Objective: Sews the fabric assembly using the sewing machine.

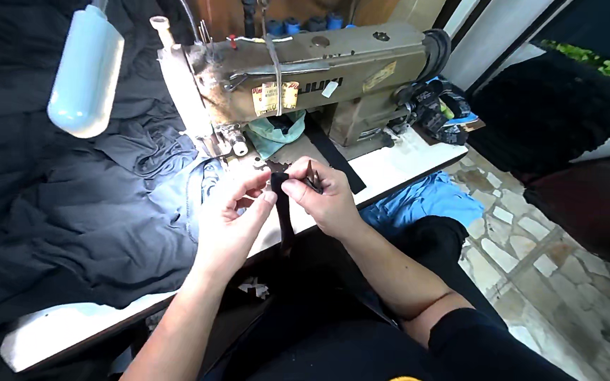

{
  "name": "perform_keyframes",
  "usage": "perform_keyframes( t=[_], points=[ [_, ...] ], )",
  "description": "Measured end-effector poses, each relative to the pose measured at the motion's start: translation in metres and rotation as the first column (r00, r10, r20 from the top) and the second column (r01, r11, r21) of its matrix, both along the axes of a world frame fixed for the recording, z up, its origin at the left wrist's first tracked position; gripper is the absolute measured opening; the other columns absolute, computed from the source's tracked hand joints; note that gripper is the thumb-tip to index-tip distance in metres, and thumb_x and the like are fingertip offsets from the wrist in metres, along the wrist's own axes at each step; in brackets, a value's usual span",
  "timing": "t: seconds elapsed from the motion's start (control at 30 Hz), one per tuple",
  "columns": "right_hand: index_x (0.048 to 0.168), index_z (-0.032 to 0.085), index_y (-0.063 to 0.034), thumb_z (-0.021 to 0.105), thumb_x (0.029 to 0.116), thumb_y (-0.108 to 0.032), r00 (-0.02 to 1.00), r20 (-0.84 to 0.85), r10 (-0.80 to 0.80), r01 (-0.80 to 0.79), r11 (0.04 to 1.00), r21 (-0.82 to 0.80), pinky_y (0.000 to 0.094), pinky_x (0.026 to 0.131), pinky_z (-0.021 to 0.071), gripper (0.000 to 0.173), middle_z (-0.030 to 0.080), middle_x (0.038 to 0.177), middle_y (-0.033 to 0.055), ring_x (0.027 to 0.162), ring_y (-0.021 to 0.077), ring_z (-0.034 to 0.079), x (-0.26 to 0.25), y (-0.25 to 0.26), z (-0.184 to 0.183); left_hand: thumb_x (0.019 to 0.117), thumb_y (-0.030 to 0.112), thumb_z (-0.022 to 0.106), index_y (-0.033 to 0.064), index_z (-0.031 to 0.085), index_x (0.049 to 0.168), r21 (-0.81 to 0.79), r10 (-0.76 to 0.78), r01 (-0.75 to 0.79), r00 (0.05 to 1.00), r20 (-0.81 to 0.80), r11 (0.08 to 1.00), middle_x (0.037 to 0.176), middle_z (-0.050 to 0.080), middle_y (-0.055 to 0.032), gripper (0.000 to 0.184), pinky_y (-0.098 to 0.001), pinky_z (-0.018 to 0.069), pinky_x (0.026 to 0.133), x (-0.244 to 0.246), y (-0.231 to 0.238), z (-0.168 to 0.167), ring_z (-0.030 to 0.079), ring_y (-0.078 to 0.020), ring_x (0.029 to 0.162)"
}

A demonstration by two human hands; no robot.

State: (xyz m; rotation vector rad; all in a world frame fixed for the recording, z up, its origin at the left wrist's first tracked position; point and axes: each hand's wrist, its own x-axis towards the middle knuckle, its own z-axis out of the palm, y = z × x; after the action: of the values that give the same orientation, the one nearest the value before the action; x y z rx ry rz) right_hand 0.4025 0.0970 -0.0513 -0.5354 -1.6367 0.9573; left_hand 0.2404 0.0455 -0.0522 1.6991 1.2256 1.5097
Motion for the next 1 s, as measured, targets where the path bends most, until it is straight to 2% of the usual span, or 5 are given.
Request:
perform_keyframes(
  t=[0.2, 0.33, 0.47, 0.7, 1.0],
  points=[
    [0.091, 0.067, 0.0078, 0.057, 0.0900, 0.004, 0.999, -0.034, 0.037, -0.034, 0.997, 0.066, 0.0135, 0.078, 0.0503, 0.011, 0.063, 0.096, 0.0081, 0.089, 0.0030, 0.059, -0.012, 0.012, -0.003, 0.0936, 0.005, 0.065, 0.0156, 0.071, 0.092, -0.044, -0.051, 0.056, 0.993, 0.103, 0.997, 0.084, 0.068, 0.0143, 0.012, -0.0119, 0.0537, 0.069, -0.010, 0.013, 0.000, 0.063, 0.0058, 0.074],
    [0.084, 0.063, 0.0019, 0.070, 0.0868, -0.007, 0.993, 0.094, -0.066, 0.051, 0.987, 0.153, 0.0183, 0.067, 0.0522, 0.012, 0.065, 0.097, 0.0122, 0.081, 0.0086, 0.061, -0.020, 0.006, -0.048, 0.0945, 0.011, 0.064, 0.0234, 0.062, 0.080, -0.093, 0.089, -0.074, 0.981, 0.170, 0.993, 0.075, 0.063, 0.0149, 0.019, -0.0177, 0.0555, 0.070, -0.014, 0.016, -0.011, 0.062, 0.0019, 0.070],
    [0.087, 0.068, 0.0071, 0.073, 0.0849, -0.004, 0.984, 0.165, -0.061, 0.053, 0.997, 0.051, 0.0219, 0.071, 0.0557, 0.013, 0.067, 0.099, 0.0157, 0.084, 0.0124, 0.065, -0.031, -0.001, -0.069, 0.0931, 0.007, 0.063, 0.0250, 0.060, 0.080, -0.143, 0.167, -0.131, 0.947, 0.275, 0.981, 0.074, 0.064, 0.0141, 0.022, -0.0194, 0.0567, 0.069, -0.012, 0.015, -0.021, 0.063, 0.0002, 0.068],
    [0.079, 0.062, 0.0013, 0.065, 0.0899, -0.001, 0.992, 0.103, 0.066, -0.046, 0.981, -0.188, 0.0137, 0.059, 0.0442, 0.012, 0.058, 0.075, 0.0036, 0.066, 0.0010, 0.053, -0.035, -0.002, -0.066, 0.0967, 0.000, 0.054, 0.0189, 0.061, 0.086, -0.323, 0.293, -0.128, 0.789, 0.539, 0.938, 0.079, 0.070, 0.0045, 0.023, -0.0275, 0.0626, 0.070, -0.009, 0.015, -0.023, 0.071, -0.0079, 0.071],
    [0.084, 0.058, -0.0045, 0.070, 0.0886, 0.001, 0.988, 0.067, 0.140, -0.070, 0.788, -0.612, 0.0156, 0.046, 0.0376, 0.015, 0.052, 0.063, -0.0018, 0.048, 0.0008, 0.043, -0.035, -0.005, -0.062, 0.0994, -0.001, 0.051, 0.0162, 0.062, 0.089, -0.465, 0.388, -0.140, 0.778, 0.494, 0.874, 0.069, 0.065, 0.0059, 0.023, -0.0202, 0.0587, 0.057, -0.022, 0.019, -0.026, 0.063, -0.0035, 0.056]
  ],
)
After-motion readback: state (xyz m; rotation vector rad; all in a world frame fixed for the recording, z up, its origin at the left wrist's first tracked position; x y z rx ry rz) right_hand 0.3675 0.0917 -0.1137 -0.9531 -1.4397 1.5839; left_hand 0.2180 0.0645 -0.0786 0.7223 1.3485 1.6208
